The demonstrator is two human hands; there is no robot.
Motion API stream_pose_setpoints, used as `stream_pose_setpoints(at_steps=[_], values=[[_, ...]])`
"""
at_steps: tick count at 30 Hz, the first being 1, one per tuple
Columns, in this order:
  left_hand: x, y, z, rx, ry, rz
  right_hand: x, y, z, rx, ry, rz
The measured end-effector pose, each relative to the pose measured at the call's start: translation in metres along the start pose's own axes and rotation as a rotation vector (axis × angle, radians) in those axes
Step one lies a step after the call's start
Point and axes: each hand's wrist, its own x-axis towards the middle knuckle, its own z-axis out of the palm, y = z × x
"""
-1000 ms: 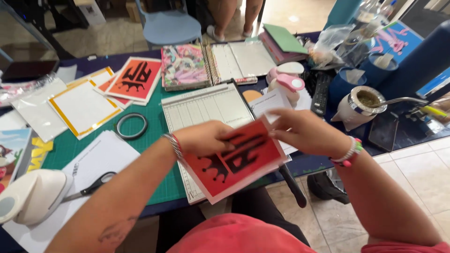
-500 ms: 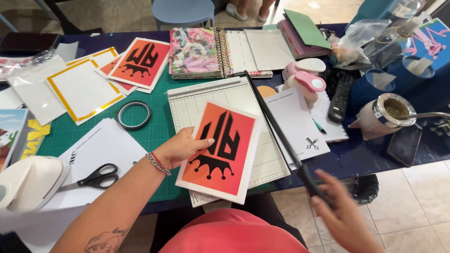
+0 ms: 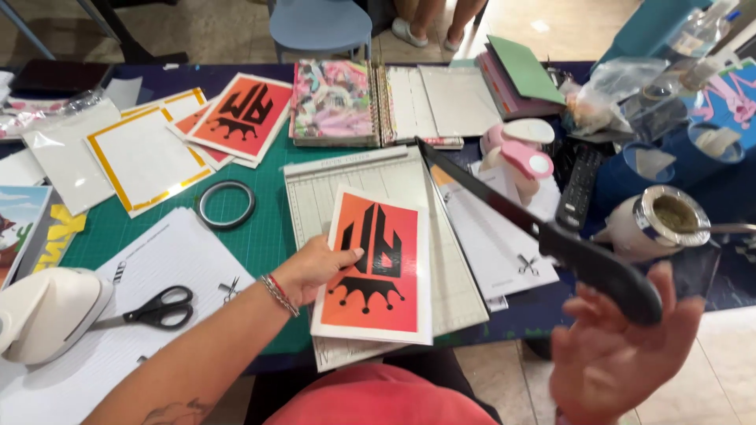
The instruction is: Trim printed sheets using a paper cutter and fold them to prepare for assembly.
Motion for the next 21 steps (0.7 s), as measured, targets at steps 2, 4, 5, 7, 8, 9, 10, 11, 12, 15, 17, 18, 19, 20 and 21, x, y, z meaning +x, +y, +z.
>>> stream_pose_setpoints(at_steps=[2, 4, 5, 7, 8, 9, 10, 11, 12, 15, 17, 18, 19, 20, 21], values=[[0.003, -0.002, 0.009, -0.076, 0.022, -0.017, 0.007, 0.05, -0.045, -0.449, -0.317, -0.699], [0.002, 0.0, 0.024, -0.123, 0.042, -0.042, 0.018, 0.068, -0.056, -0.792, -0.457, -0.653], [0.002, 0.001, 0.032, -0.166, 0.057, -0.063, 0.024, 0.078, -0.061, -1.131, -0.588, -0.59], [0.005, -0.003, 0.043, -0.186, 0.041, -0.038, 0.021, 0.075, -0.047, -1.13, -0.63, -0.322], [0.006, -0.005, 0.047, -0.205, 0.027, -0.01, 0.019, 0.075, -0.039, -1.111, -0.665, -0.056], [0.004, -0.002, 0.052, -0.205, 0.027, -0.015, 0.024, 0.076, -0.035, -1.113, -0.662, -0.051], [0.0, -0.001, 0.057, -0.203, 0.035, -0.028, 0.028, 0.077, -0.032, -1.077, -0.716, -0.096], [-0.003, 0.0, 0.062, -0.202, 0.044, -0.042, 0.032, 0.079, -0.03, -1.04, -0.77, -0.141], [0.002, -0.004, 0.064, -0.2, 0.044, -0.047, 0.037, 0.079, -0.024, -1.041, -0.767, -0.135], [0.013, -0.009, 0.07, -0.232, 0.094, -0.022, 0.053, 0.083, -0.006, -0.986, -0.681, 0.035], [0.015, -0.007, 0.072, -0.275, 0.103, 0.006, 0.063, 0.089, 0.001, -1.019, -0.62, 0.086], [0.017, -0.006, 0.071, -0.274, 0.106, 0.001, 0.065, 0.088, 0.007, -1.019, -0.621, 0.091], [0.02, -0.005, 0.071, -0.231, 0.121, 0.005, 0.066, 0.086, 0.012, -1.083, -0.631, 0.073], [0.023, -0.003, 0.071, -0.187, 0.133, 0.011, 0.068, 0.085, 0.018, -1.146, -0.641, 0.051], [0.02, 0.005, 0.07, -0.185, 0.134, 0.009, 0.068, 0.085, 0.021, -1.145, -0.64, 0.054]])
